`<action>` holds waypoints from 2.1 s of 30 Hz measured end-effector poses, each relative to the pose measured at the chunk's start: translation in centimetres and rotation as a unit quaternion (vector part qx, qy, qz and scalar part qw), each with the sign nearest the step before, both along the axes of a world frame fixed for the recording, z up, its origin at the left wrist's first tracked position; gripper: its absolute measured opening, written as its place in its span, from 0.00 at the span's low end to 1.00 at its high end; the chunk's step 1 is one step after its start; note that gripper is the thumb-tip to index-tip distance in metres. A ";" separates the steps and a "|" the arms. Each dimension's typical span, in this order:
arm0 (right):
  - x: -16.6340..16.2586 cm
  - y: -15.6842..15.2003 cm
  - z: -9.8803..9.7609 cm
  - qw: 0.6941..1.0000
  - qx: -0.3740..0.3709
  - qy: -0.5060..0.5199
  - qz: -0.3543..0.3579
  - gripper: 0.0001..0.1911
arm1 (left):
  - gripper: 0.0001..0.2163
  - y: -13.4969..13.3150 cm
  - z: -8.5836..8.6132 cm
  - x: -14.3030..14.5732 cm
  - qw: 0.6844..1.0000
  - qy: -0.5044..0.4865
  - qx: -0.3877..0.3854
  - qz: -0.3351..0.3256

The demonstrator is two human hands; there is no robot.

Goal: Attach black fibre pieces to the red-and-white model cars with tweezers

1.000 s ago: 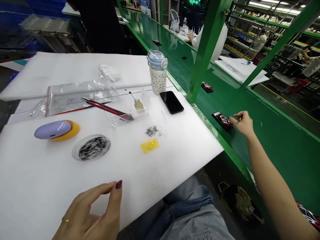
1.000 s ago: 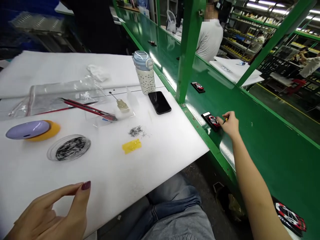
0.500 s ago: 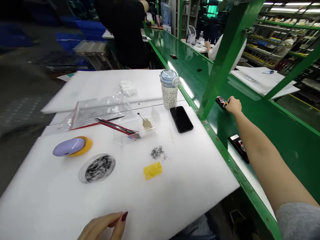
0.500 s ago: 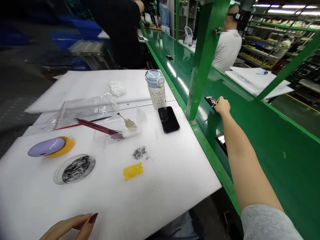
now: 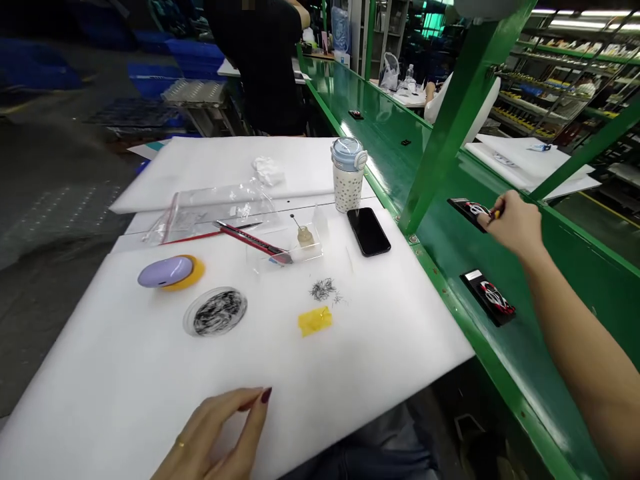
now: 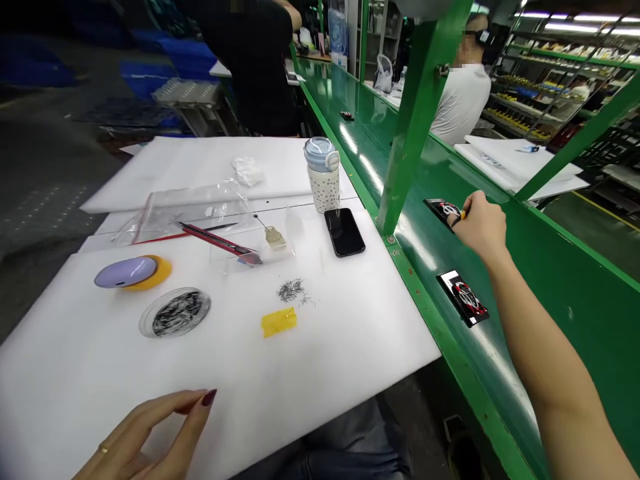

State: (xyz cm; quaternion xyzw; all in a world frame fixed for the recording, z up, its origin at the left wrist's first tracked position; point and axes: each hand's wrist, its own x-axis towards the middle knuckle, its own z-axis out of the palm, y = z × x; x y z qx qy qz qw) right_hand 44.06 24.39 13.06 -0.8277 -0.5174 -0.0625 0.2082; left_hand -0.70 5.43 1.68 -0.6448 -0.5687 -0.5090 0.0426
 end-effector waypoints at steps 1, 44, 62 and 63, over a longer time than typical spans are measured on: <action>-1.5 -2.8 0.9 0.999 0.023 -0.024 0.037 0.16 | 0.06 0.0 0.1 0.4 1.000 -0.005 0.000 -0.010; -26.1 -8.4 -4.5 0.679 0.172 0.536 0.470 0.19 | 0.09 -2.6 -2.0 2.1 0.983 -0.087 0.069 -0.148; -26.4 -10.6 -7.0 0.642 0.051 0.676 0.359 0.22 | 0.06 -3.4 -1.7 2.2 0.987 -0.089 0.037 -0.125; -26.4 -10.6 -7.0 0.644 0.049 0.673 0.360 0.22 | 0.07 -3.4 -1.7 2.2 0.988 -0.090 0.034 -0.124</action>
